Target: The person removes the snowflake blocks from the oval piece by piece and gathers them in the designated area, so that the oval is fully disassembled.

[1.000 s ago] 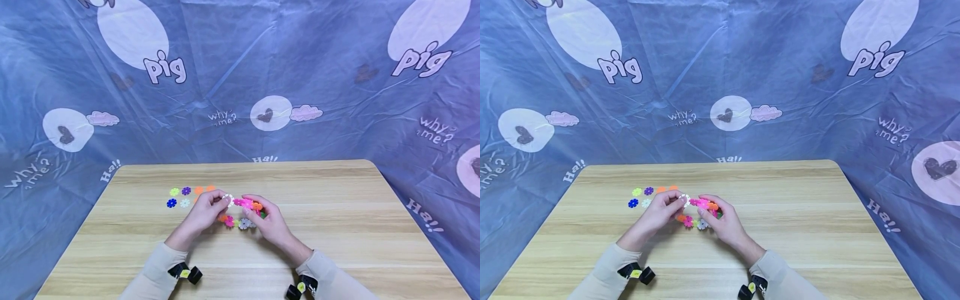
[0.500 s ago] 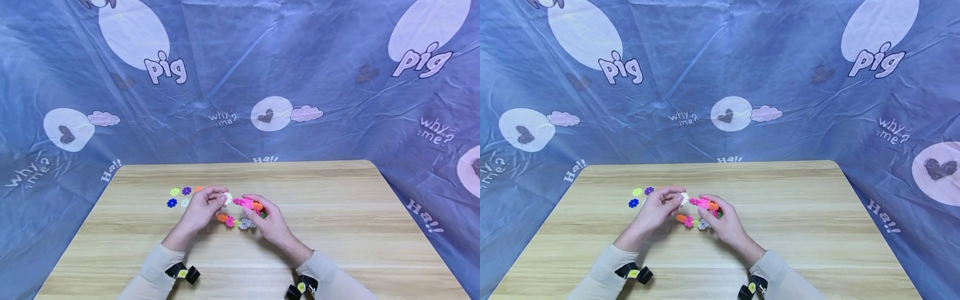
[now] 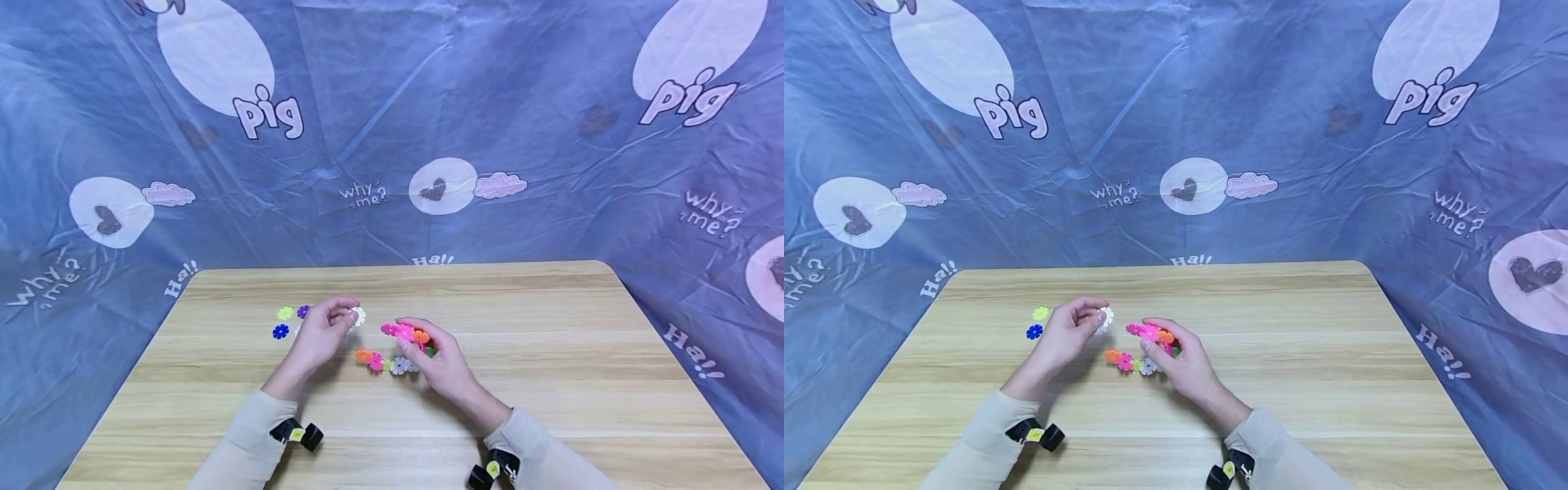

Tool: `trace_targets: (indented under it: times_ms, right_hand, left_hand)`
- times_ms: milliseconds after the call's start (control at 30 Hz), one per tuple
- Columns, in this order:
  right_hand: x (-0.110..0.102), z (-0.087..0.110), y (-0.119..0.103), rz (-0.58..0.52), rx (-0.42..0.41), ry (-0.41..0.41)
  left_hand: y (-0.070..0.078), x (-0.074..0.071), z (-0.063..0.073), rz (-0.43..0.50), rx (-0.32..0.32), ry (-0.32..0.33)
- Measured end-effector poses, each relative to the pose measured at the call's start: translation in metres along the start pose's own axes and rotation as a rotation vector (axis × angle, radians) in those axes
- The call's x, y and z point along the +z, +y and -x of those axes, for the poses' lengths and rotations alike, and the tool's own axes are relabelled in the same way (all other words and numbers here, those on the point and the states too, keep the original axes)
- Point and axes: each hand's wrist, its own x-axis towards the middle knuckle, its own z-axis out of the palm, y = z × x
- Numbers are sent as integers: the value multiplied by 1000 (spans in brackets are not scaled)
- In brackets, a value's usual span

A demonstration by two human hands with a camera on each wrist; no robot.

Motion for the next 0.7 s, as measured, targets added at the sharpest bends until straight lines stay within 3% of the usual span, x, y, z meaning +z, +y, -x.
trace_targets:
  times_ms: [267,700]
  right_hand:
    - [0,1,0,3,-19,-8]
    - [1,3,2,-23,-1,-15]
  left_hand:
    - [-10,1,-16,-178,5,29]
    - [-23,1,-32,-329,42,-32]
